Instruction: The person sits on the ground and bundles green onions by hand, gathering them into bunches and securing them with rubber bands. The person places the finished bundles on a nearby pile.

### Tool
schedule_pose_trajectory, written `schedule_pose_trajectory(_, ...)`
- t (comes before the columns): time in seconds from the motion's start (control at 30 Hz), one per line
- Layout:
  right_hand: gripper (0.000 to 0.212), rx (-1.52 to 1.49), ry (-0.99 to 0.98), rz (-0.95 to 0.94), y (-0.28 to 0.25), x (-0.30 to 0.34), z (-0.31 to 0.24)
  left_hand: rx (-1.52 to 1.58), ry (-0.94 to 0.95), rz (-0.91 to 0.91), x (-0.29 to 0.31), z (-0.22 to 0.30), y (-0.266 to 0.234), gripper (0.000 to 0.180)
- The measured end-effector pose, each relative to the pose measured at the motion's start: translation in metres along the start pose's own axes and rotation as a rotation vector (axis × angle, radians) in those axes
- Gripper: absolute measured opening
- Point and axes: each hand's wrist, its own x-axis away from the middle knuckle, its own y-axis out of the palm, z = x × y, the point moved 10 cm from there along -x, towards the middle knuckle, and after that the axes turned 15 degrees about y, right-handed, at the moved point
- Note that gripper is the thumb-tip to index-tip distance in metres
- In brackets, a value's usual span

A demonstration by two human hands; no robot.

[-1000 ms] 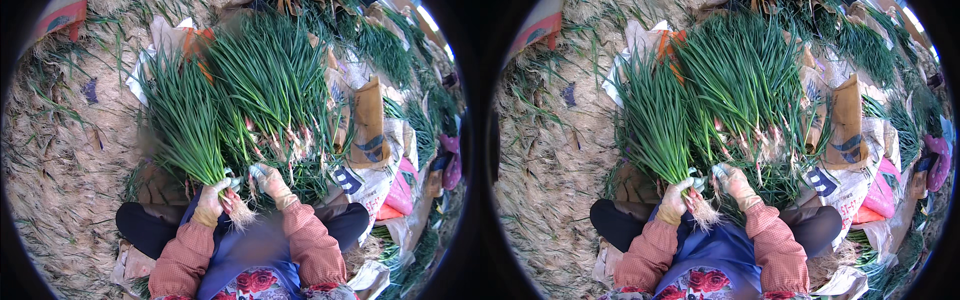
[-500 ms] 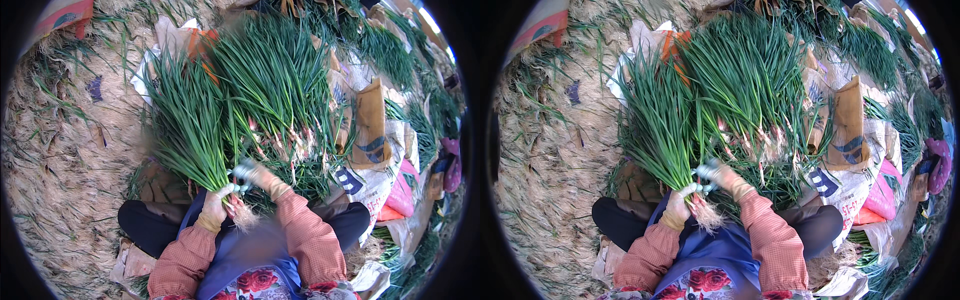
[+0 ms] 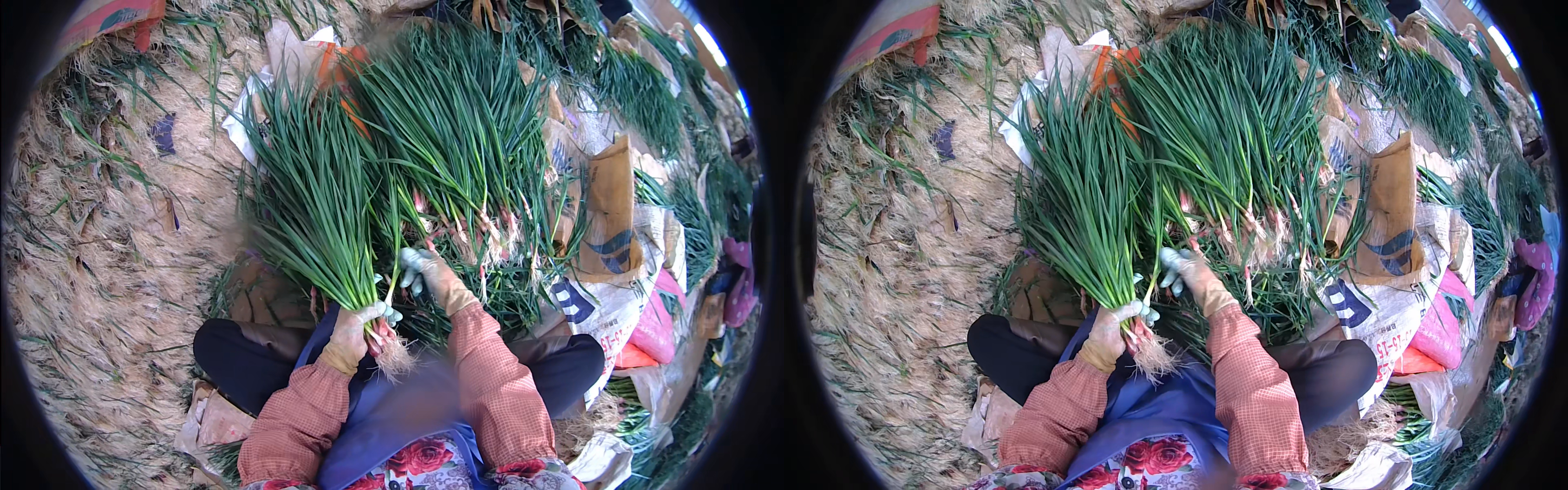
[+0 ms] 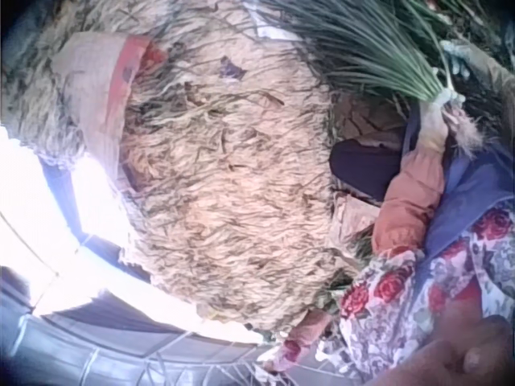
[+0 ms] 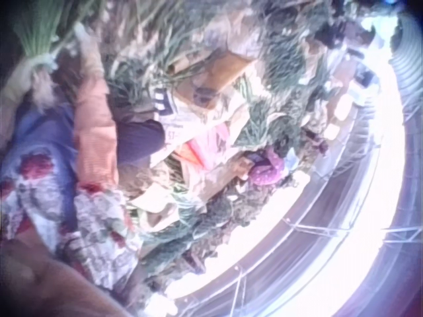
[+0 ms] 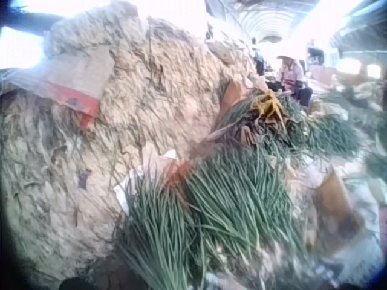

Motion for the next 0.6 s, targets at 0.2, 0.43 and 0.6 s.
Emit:
schedule_pose_trajectory(0.2,0.04,0.628,0.004,0.151,0.057,0.033,-0.017,-0.073,-0.138,0.024,-0.012,-0.015,-0.011,0.011)
schedule_pose_trajectory(0.43,0.032,0.755,-0.101,0.589,-0.02,0.016,-0.015,0.085,-0.115,0.122,-0.012,-0.034,0.005,0.026)
schedule_pose_trajectory(0.6,0.044,0.961,-0.04,-0.03,0.022,0.036,-0.047,0.131,-0.198,0.01,-0.005,-0.034,-0.017,0.04)
